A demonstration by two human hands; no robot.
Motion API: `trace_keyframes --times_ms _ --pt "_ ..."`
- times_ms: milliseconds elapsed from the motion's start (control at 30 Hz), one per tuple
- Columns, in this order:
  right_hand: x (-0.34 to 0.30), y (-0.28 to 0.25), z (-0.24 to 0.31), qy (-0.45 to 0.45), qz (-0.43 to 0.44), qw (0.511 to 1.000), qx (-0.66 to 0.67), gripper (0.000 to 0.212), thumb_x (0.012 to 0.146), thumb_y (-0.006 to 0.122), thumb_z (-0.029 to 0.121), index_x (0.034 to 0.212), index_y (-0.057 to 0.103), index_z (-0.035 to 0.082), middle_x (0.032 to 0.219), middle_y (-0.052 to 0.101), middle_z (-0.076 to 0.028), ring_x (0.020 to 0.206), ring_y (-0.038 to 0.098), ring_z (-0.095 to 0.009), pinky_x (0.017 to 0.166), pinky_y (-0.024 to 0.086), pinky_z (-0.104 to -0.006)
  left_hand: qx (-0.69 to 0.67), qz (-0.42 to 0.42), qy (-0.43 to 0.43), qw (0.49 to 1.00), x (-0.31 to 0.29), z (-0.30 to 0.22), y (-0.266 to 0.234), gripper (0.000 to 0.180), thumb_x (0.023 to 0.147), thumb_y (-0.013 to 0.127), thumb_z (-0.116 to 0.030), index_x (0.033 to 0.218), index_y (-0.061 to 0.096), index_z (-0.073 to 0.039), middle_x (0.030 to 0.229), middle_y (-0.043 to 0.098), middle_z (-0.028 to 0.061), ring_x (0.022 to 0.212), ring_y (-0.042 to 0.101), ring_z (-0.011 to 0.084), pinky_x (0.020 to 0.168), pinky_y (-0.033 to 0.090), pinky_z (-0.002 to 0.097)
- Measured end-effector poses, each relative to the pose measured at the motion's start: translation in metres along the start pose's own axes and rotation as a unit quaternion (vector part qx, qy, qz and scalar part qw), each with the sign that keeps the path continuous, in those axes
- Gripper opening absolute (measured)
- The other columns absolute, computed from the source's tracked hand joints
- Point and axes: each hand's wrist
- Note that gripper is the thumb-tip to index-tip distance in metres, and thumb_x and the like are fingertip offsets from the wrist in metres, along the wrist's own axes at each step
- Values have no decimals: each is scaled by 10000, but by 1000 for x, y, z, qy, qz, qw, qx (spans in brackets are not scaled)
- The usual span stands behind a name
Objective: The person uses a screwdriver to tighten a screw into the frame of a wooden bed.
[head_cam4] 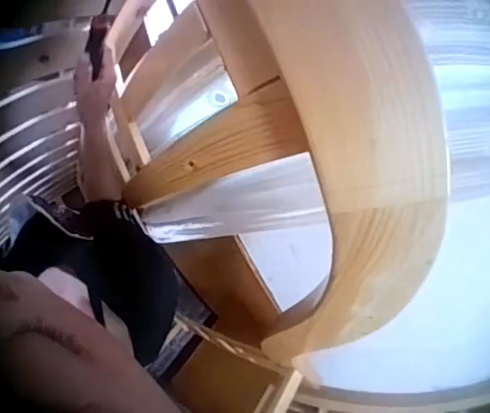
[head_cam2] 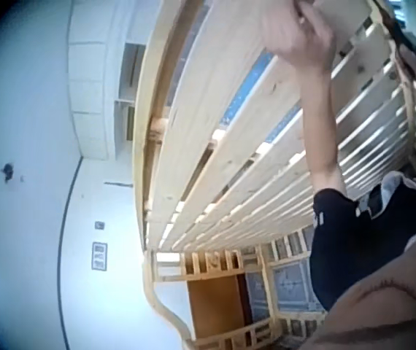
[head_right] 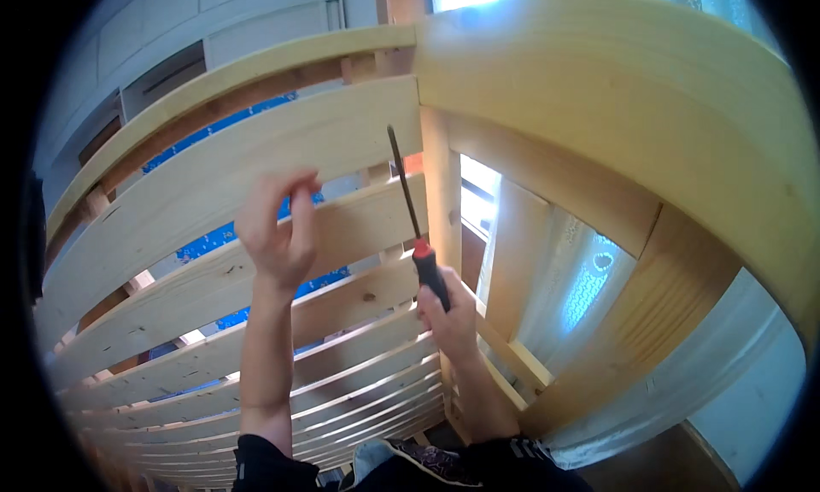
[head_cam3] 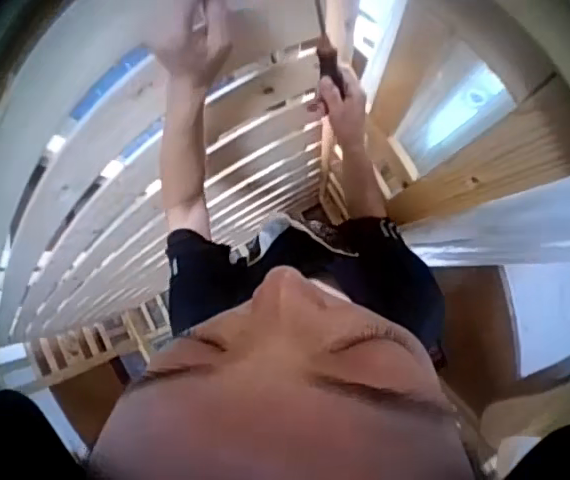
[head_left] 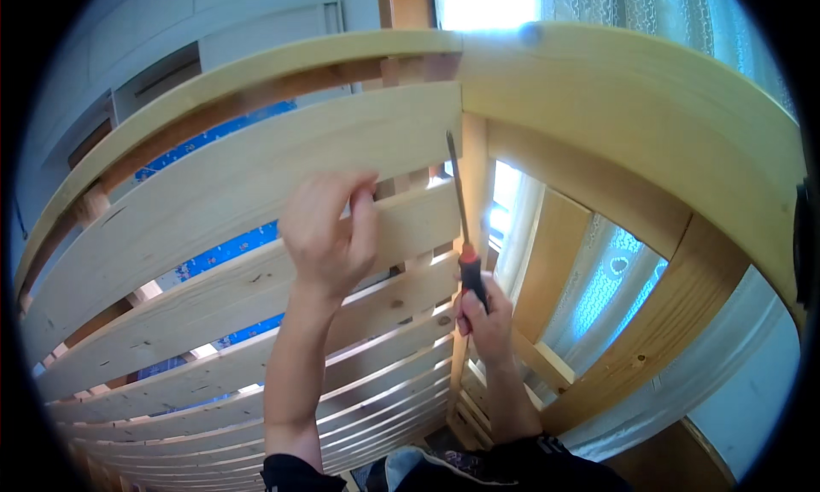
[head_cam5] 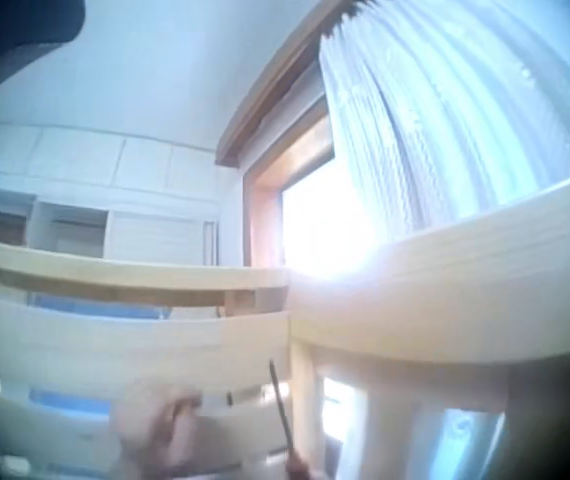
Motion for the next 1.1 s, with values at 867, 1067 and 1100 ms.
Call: trace_keyframes --times_ms 867,1067,1100 --pt "-208 -92 -146 222 -55 945 -233 300 860 577 266 1007 540 8 727 574 -140 650 562 -199 601 437 -328 92 189 -89 973 -258 -60 46 330 600 704 -5 912 653 -99 981 601 96 906 529 277 808 415 385" --pt "-241 -109 -126 317 -20 924 -213 299 855 586 252 1017 549 3 755 593 -135 683 584 -194 625 453 -317 179 273 -9 945 -298 -46 94 309 691 652 -157 999 654 -170 952 524 24 918 488 211 796 362 376" --pt "-243 -110 -119 316 -17 924 -213 299 855 586 252 1017 549 3 755 593 -135 683 584 -194 625 453 -317 209 271 17 939 -301 -44 98 311 709 624 -177 1019 648 -181 934 507 15 908 480 197 804 350 367"
Point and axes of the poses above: each hand's wrist, its own x-axis towards the middle knuckle, its own y-axis out of the palm, z = x × y
